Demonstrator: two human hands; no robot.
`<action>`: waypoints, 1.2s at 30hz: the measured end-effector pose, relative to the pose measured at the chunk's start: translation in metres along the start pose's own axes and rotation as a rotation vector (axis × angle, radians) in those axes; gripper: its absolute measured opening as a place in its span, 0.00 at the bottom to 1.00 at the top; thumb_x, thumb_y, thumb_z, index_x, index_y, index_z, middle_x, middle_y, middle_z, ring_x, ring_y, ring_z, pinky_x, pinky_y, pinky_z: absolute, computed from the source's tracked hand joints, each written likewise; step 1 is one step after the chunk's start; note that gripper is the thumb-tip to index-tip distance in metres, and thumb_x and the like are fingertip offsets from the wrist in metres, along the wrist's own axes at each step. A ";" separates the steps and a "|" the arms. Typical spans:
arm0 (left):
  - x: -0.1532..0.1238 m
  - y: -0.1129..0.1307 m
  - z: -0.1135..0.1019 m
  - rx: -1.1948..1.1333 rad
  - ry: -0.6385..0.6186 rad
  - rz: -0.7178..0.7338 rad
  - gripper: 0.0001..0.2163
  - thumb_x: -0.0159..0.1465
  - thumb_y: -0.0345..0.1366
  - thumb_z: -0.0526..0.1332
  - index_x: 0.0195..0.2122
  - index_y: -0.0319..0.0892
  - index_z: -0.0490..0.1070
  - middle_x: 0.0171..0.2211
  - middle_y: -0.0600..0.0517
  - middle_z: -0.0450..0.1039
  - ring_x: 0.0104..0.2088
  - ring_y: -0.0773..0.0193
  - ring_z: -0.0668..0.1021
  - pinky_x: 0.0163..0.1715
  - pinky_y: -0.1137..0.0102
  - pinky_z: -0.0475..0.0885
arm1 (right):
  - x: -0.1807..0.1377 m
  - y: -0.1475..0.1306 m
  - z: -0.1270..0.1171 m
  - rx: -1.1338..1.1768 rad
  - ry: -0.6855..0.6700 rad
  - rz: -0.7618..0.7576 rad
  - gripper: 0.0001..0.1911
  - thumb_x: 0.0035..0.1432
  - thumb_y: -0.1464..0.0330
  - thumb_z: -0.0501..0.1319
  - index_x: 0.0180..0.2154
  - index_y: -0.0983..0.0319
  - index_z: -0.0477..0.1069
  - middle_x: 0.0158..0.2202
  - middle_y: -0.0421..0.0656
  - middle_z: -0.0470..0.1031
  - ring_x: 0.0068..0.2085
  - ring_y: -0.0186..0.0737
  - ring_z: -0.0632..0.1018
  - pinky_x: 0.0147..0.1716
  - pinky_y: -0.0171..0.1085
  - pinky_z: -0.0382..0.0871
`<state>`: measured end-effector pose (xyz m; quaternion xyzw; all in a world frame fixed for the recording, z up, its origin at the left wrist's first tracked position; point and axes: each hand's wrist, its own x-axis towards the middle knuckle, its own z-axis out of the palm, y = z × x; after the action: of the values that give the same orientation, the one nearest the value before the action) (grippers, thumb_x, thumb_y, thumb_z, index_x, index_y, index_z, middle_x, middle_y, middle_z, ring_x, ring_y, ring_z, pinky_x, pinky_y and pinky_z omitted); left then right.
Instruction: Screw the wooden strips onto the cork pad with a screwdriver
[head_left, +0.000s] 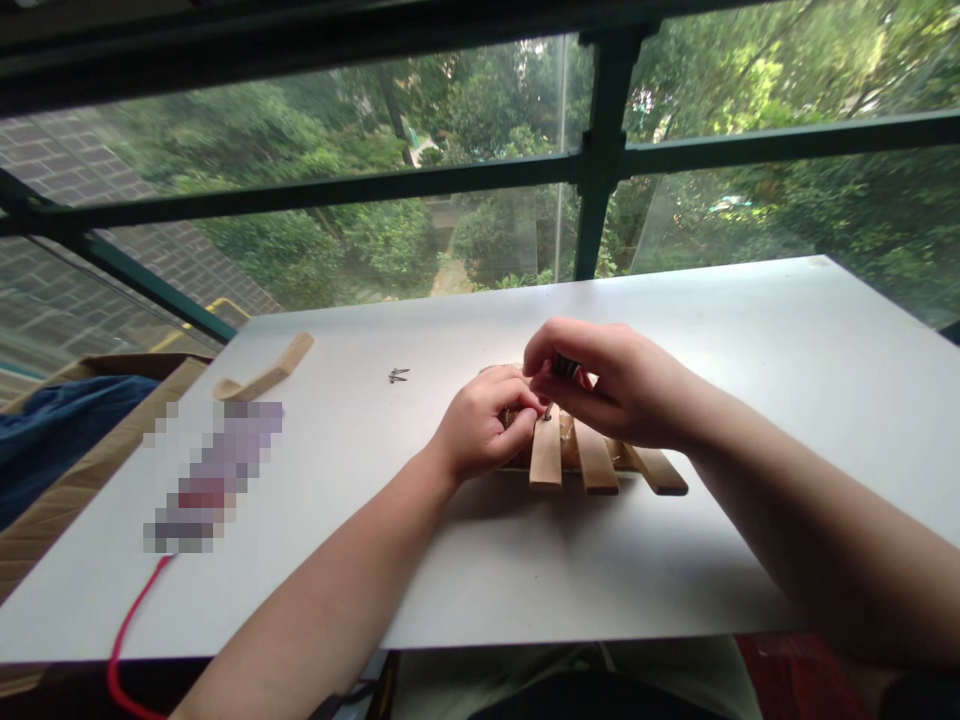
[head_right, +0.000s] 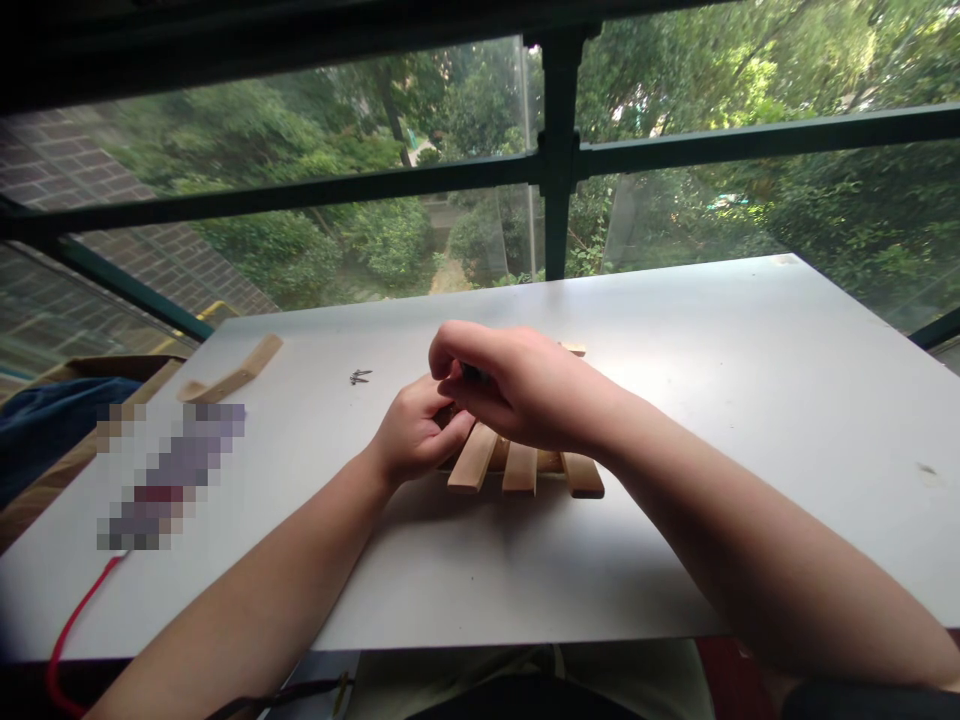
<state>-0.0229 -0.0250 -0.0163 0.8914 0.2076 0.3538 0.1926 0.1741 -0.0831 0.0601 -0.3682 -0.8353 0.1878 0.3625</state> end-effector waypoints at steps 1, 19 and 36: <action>0.000 0.000 0.000 -0.001 -0.002 -0.001 0.04 0.61 0.28 0.59 0.32 0.40 0.73 0.34 0.50 0.74 0.38 0.63 0.75 0.43 0.67 0.71 | -0.001 -0.001 -0.002 0.005 -0.029 0.000 0.07 0.60 0.73 0.57 0.41 0.62 0.66 0.30 0.38 0.71 0.29 0.31 0.68 0.29 0.32 0.60; -0.001 -0.002 0.001 -0.018 -0.019 -0.014 0.05 0.61 0.29 0.58 0.32 0.41 0.74 0.37 0.50 0.73 0.41 0.62 0.74 0.46 0.66 0.70 | -0.003 -0.005 -0.012 0.009 -0.162 0.097 0.25 0.60 0.77 0.52 0.59 0.61 0.60 0.42 0.43 0.78 0.38 0.37 0.76 0.38 0.36 0.67; -0.002 -0.002 0.001 -0.006 -0.019 -0.049 0.06 0.60 0.30 0.58 0.35 0.41 0.74 0.40 0.49 0.76 0.42 0.61 0.77 0.45 0.67 0.72 | -0.002 -0.006 -0.015 -0.118 -0.094 0.013 0.06 0.57 0.71 0.63 0.39 0.60 0.72 0.25 0.34 0.68 0.25 0.28 0.65 0.26 0.30 0.59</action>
<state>-0.0238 -0.0246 -0.0193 0.8887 0.2264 0.3413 0.2059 0.1826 -0.0879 0.0728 -0.3849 -0.8588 0.1576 0.2992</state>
